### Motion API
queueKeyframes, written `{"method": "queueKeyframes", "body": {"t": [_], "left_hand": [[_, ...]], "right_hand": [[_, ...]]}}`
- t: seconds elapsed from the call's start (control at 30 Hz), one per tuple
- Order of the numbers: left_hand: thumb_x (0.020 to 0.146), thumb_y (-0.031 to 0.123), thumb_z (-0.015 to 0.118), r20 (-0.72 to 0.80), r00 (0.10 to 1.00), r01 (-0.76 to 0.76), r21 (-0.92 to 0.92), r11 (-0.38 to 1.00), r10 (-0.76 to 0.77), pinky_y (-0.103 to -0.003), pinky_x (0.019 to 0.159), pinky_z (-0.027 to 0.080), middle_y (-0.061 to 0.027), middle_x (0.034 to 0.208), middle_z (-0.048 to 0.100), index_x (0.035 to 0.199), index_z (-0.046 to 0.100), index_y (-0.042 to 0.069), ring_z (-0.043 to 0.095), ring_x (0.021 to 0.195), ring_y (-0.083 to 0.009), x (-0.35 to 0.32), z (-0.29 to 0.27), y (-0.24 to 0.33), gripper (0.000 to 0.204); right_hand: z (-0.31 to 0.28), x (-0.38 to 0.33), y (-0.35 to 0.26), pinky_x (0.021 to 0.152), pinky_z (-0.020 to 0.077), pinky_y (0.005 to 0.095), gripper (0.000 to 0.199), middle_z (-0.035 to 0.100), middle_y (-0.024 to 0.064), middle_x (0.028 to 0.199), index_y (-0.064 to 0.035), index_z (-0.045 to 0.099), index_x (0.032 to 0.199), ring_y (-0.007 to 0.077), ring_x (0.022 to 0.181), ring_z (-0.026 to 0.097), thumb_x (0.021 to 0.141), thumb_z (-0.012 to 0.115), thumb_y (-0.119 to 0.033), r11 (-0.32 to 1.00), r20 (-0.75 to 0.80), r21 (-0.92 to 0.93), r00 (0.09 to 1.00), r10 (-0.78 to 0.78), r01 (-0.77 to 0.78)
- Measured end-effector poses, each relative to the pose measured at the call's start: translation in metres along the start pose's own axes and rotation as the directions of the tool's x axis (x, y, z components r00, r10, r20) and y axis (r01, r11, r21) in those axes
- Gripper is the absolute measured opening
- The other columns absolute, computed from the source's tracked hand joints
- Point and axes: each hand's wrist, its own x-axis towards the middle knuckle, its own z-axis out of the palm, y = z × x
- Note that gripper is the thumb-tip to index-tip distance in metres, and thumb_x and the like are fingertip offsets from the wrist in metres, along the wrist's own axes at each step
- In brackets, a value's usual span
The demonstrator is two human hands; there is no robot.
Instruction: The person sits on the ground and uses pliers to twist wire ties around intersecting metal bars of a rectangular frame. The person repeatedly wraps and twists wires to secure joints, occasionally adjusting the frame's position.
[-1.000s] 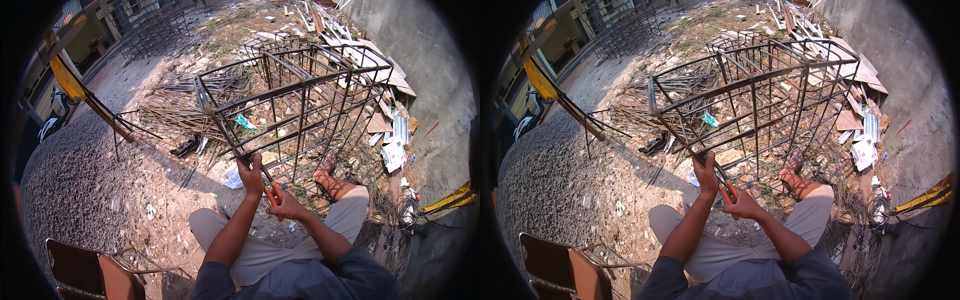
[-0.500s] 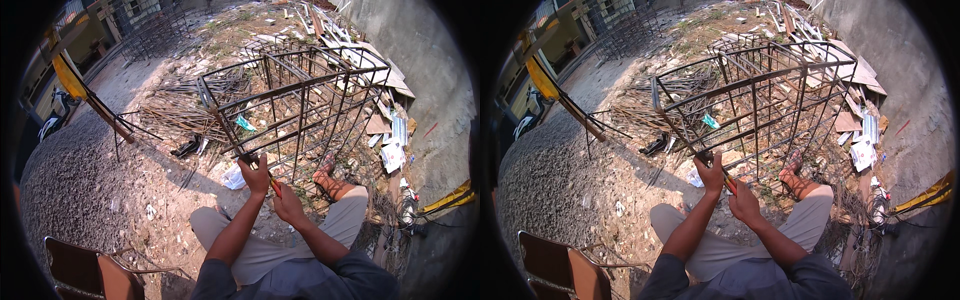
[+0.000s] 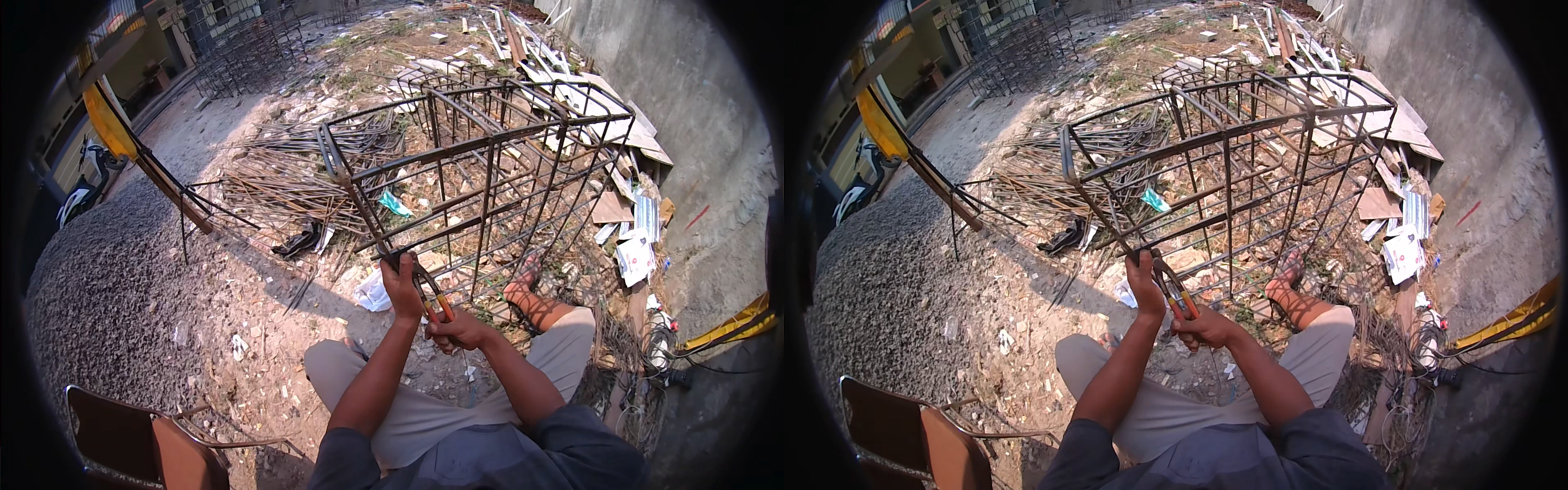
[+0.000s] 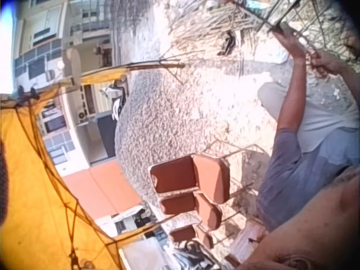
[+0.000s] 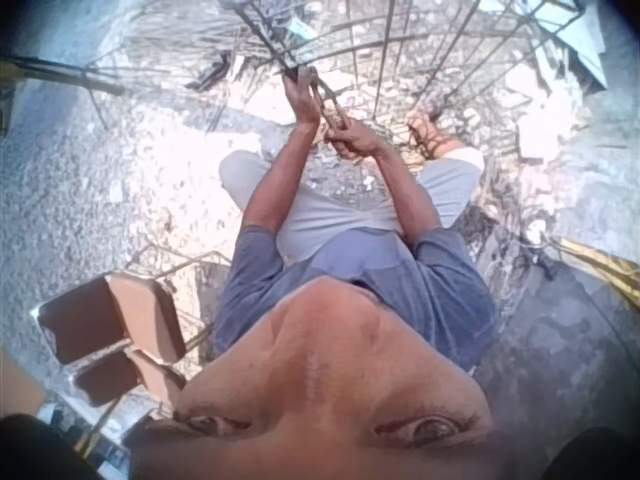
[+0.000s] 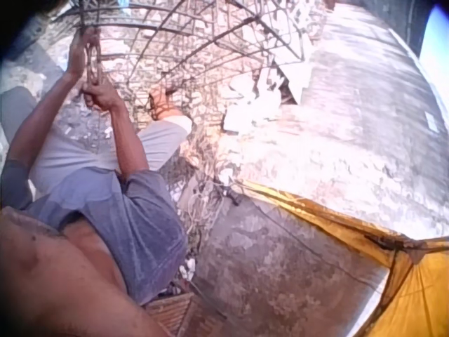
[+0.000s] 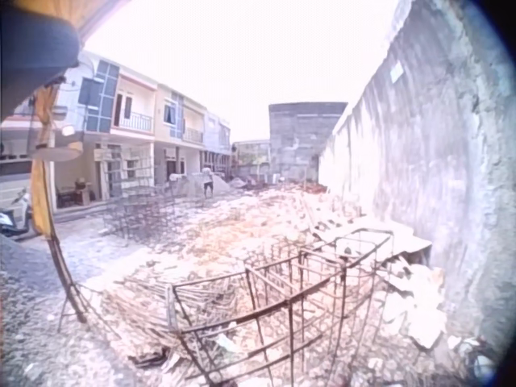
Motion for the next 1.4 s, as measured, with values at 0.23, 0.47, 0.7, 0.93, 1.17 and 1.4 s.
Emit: {"method": "queueKeyframes", "body": {"t": [0.23, 0.47, 0.7, 0.93, 1.17, 1.4], "left_hand": [[0.108, 0.052, 0.042, 0.079, 0.979, 0.204, -0.337, 0.919, -0.189, -0.034, 0.084, 0.048, -0.0064, 0.1, 0.065, 0.126, 0.059, 0.005, 0.06, 0.093, -0.0168, 0.013, -0.011, 0.013, 0.053], [0.109, 0.052, 0.037, 0.023, 0.979, 0.201, -0.263, 0.944, -0.202, -0.036, 0.089, 0.045, -0.0074, 0.098, 0.069, 0.118, 0.063, 0.006, 0.06, 0.094, -0.0199, 0.019, -0.012, 0.006, 0.054], [0.111, 0.048, 0.036, 0.056, 0.968, 0.252, -0.263, 0.931, -0.246, -0.036, 0.091, 0.044, -0.0065, 0.098, 0.071, 0.116, 0.065, 0.006, 0.062, 0.095, -0.0185, 0.02, -0.019, 0.007, 0.051], [0.11, 0.046, 0.039, 0.018, 0.977, 0.21, -0.235, 0.949, -0.211, -0.038, 0.094, 0.045, -0.0062, 0.104, 0.071, 0.117, 0.065, 0.007, 0.063, 0.099, -0.0198, 0.021, -0.018, -0.001, 0.047], [0.108, 0.044, 0.046, -0.01, 0.991, 0.132, -0.187, 0.973, -0.136, -0.038, 0.097, 0.044, -0.0074, 0.104, 0.07, 0.115, 0.063, 0.005, 0.063, 0.1, -0.0196, 0.017, -0.017, 0.003, 0.043], [0.101, 0.02, 0.067, 0.017, 1.0, -0.02, 0.059, 0.998, 0.019, -0.029, 0.095, 0.045, -0.0078, 0.115, 0.064, 0.119, 0.051, 0.004, 0.058, 0.103, -0.0131, 0.006, -0.004, 0.009, 0.029]], "right_hand": [[0.028, -0.01, -0.013, 0.054, 0.0529, 0.0336, 0.057, 0.064, 0.0074, 0.078, -0.0018, 0.051, 0.118, 0.0194, 0.058, 0.067, 0.083, 0.084, -0.031, 0.983, -0.207, -0.182, 0.978, -0.034, -0.004], [0.052, -0.012, -0.004, 0.078, 0.0542, 0.0477, 0.053, 0.063, 0.0198, 0.11, -0.0003, 0.053, 0.125, 0.0413, 0.094, 0.066, 0.077, 0.071, -0.013, 0.236, -0.273, -0.961, 0.367, -0.889, -0.144], [0.032, -0.02, -0.014, 0.052, 0.0507, 0.03, 0.046, 0.063, 0.0061, 0.078, 0.0021, 0.057, 0.127, 0.0162, 0.059, 0.063, 0.103, 0.06, -0.036, 0.99, -0.224, -0.071, 0.965, -0.134, 0.121], [-0.006, -0.006, 0.068, 0.053, 0.0521, 0.0283, 0.061, 0.062, 0.0037, 0.071, 0.0018, 0.053, 0.134, 0.0141, 0.057, 0.062, 0.101, 0.06, -0.049, 0.777, 0.214, 0.613, 0.917, -0.336, 0.142], [-0.018, -0.015, 0.088, 0.073, 0.058, 0.0374, 0.039, 0.069, 0.0131, 0.091, 0.0011, 0.061, 0.128, 0.0235, 0.083, 0.072, 0.095, 0.068, -0.019, 0.934, -0.631, -0.325, 0.77, -0.097, -0.149], [-0.04, -0.015, 0.102, 0.079, 0.0532, 0.0414, 0.044, 0.071, 0.0167, 0.104, -0.0044, 0.065, 0.121, 0.0332, 0.089, 0.07, 0.094, 0.067, -0.039, 0.605, -0.709, -0.705, 0.396, -0.583, -0.37]]}}
